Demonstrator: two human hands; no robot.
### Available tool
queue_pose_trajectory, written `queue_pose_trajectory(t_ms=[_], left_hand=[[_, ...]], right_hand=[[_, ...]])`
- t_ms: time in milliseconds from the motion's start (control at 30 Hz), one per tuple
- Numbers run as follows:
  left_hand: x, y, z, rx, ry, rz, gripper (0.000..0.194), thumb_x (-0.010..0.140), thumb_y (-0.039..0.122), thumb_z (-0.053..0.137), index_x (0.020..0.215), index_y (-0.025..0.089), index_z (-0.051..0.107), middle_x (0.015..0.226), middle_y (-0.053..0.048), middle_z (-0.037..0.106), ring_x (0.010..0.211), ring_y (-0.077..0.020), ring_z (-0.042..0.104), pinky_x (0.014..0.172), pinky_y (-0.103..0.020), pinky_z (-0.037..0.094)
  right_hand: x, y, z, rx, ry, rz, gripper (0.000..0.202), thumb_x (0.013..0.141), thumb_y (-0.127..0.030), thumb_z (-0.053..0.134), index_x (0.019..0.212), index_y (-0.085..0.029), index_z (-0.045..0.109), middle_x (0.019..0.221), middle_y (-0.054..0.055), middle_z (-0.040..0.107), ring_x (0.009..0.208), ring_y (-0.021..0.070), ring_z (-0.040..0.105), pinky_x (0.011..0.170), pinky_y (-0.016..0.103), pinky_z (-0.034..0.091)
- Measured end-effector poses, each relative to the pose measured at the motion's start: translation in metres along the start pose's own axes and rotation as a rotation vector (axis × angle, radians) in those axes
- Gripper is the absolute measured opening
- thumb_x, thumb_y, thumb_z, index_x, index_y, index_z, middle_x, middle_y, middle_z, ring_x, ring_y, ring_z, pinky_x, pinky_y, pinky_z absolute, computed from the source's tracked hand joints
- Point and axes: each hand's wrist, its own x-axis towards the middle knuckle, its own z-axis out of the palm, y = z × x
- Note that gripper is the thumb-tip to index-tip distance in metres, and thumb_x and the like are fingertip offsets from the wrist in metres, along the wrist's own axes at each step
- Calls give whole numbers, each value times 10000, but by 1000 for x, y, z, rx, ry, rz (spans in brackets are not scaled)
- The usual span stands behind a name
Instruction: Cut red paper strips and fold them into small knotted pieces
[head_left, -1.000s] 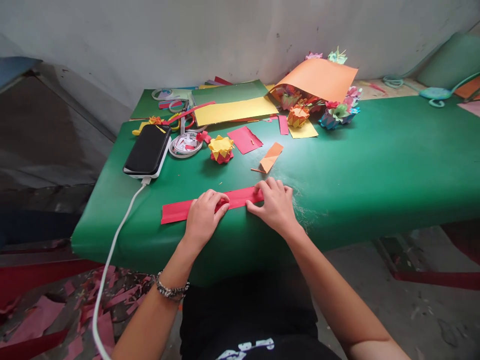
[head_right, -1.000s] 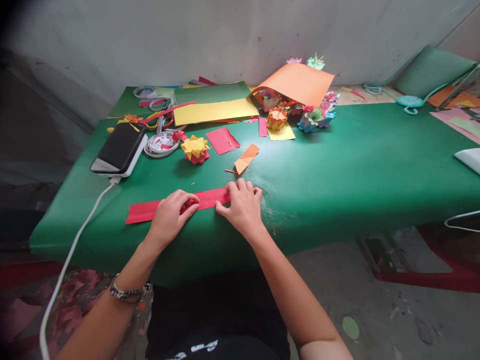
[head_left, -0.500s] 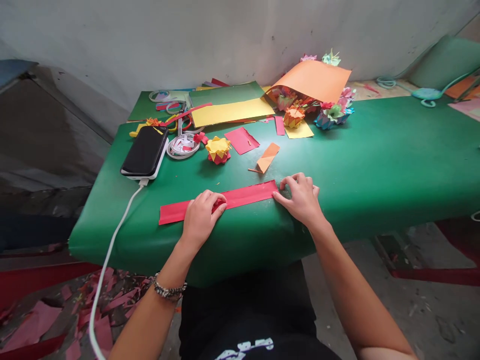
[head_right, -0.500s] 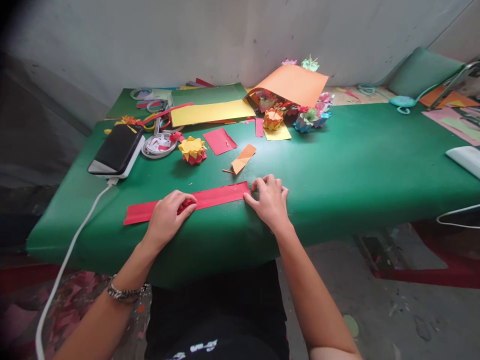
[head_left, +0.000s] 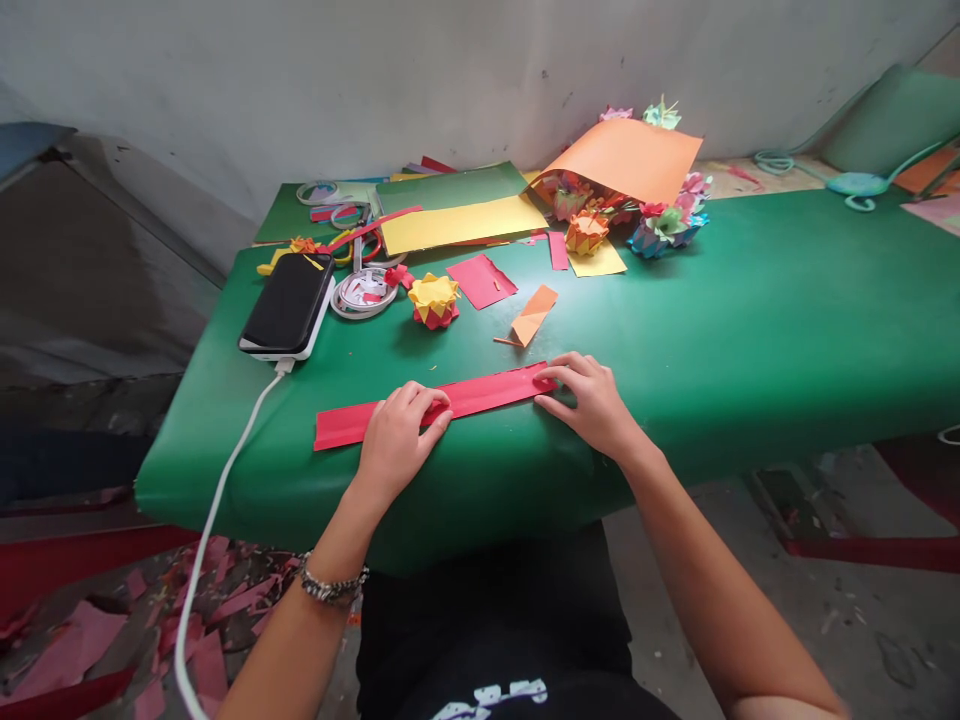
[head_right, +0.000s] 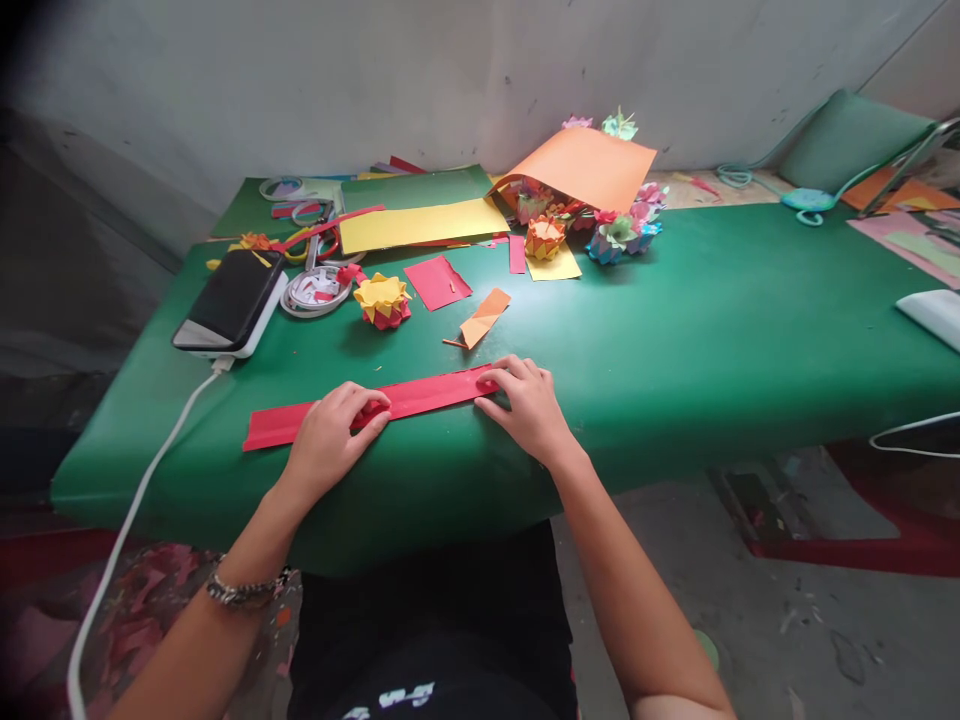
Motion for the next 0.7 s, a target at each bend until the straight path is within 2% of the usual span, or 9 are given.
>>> queue_pose_trajectory(t_ms=[100, 233, 433, 567, 700], left_hand=[[-6, -9, -5, -46, 20, -63, 169, 826, 281, 455, 871, 175, 578, 820, -31, 549, 803, -180, 529, 705, -296, 397], [-24, -33, -16, -88, 63, -185, 191, 798, 321, 471, 875, 189, 587, 854, -33, 546, 794, -184, 541, 706, -306, 418], [-50, -67, -29, 53, 207, -267, 250, 783, 361, 439, 897, 202, 595, 882, -51, 541, 823, -215, 529, 741, -350, 418], [-59, -76, -33, 90, 229, -253, 283, 800, 349, 384, 931, 199, 585, 903, -64, 539, 785, -210, 523, 727, -356, 423], [-60, -77, -34, 77, 242, -243, 284, 808, 327, 363, 966, 199, 561, 933, -77, 540, 766, -206, 520, 733, -364, 421]], right_hand=[[1, -4, -1, -37, -29, 20, 42, 759, -191, 567, 797, -208, 567, 909, 41, 589, 836, 201, 529, 744, 349, 358], [1, -7, -2, -85, -40, 18, 55, 758, -178, 556, 809, -201, 554, 901, 49, 590, 818, 204, 529, 716, 338, 361], [2, -7, -1, -55, -56, 8, 40, 761, -172, 546, 794, -194, 548, 876, 43, 592, 821, 199, 537, 709, 332, 357], [4, -6, -1, 40, -88, 24, 55, 764, -161, 514, 797, -189, 548, 826, 40, 581, 781, 185, 548, 696, 334, 363], [7, -3, -5, 230, -168, 41, 64, 758, -170, 487, 748, -185, 548, 713, 19, 524, 629, 137, 496, 591, 285, 389]])
